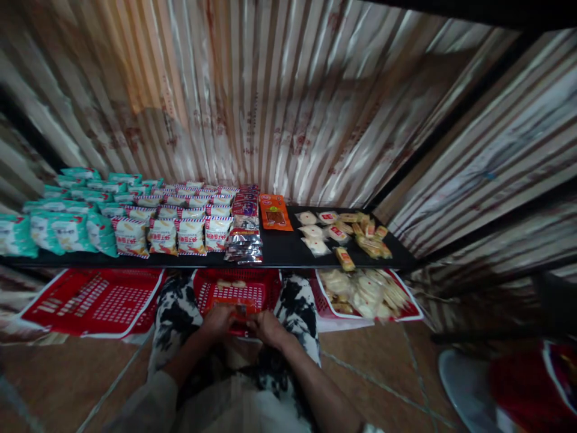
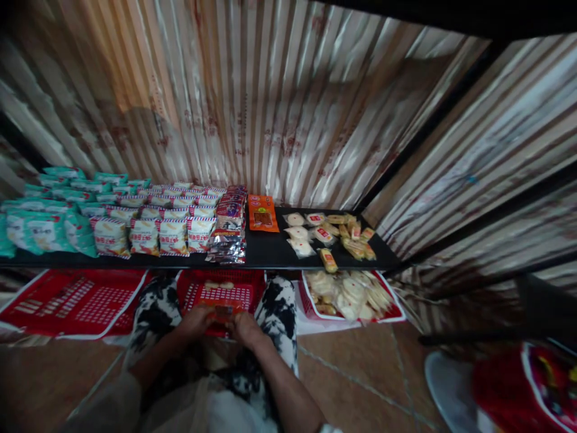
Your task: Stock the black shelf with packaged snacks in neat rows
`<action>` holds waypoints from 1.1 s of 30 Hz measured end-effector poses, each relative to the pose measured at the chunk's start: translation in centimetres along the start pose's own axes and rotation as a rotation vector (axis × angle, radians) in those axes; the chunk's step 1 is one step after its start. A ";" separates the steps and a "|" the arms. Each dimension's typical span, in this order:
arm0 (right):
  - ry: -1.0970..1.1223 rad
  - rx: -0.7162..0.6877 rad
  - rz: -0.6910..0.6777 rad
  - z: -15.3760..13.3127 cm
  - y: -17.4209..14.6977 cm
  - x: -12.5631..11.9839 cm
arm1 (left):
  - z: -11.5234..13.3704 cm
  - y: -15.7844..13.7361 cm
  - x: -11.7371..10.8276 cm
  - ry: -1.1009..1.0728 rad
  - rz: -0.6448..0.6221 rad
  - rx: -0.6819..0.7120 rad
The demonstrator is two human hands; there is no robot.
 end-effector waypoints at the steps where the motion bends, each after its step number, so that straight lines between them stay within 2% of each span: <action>1: 0.040 -0.018 0.048 -0.2 -0.3 -0.8 | 0.8 -0.3 -1.0 0.011 0.048 0.050; 3: 0.171 -0.055 0.161 -0.5 -1.0 -2.5 | 2.6 -1.4 -3.7 0.048 0.233 0.178; 6: 0.428 -0.098 0.306 -0.7 -2.0 -4.3 | 4.9 -4.2 -7.6 0.101 0.597 0.299; 9: 0.679 -0.125 0.372 -1.1 -2.9 -4.8 | 5.6 -6.2 -9.3 0.080 0.819 0.260; 12: 0.847 -0.100 0.402 -1.1 -3.6 -4.5 | 5.6 -7.2 -9.8 0.018 0.934 0.185; 18: 1.078 -0.045 0.470 0.1 -4.5 -3.6 | 5.1 -7.8 -9.7 -0.099 1.051 0.046; 23: 1.291 -0.062 0.555 0.4 -5.2 -4.3 | 5.6 -7.6 -9.0 -0.221 1.062 0.063; 28: 1.497 -0.062 0.665 0.5 -6.2 -5.7 | 6.2 -6.1 -8.3 -0.511 0.975 0.040; 33: 1.611 -0.030 0.749 1.8 -6.3 -6.9 | 8.5 -4.2 -7.5 -0.639 0.910 0.085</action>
Point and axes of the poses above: each hand's wrist, its own y-axis towards the middle knuckle, its own x-axis out of the palm, z = x × y, the point moved 10 cm from there along y, towards the middle knuckle, and after that the axes turned 10 degrees about -x, right-handed, at the moved point
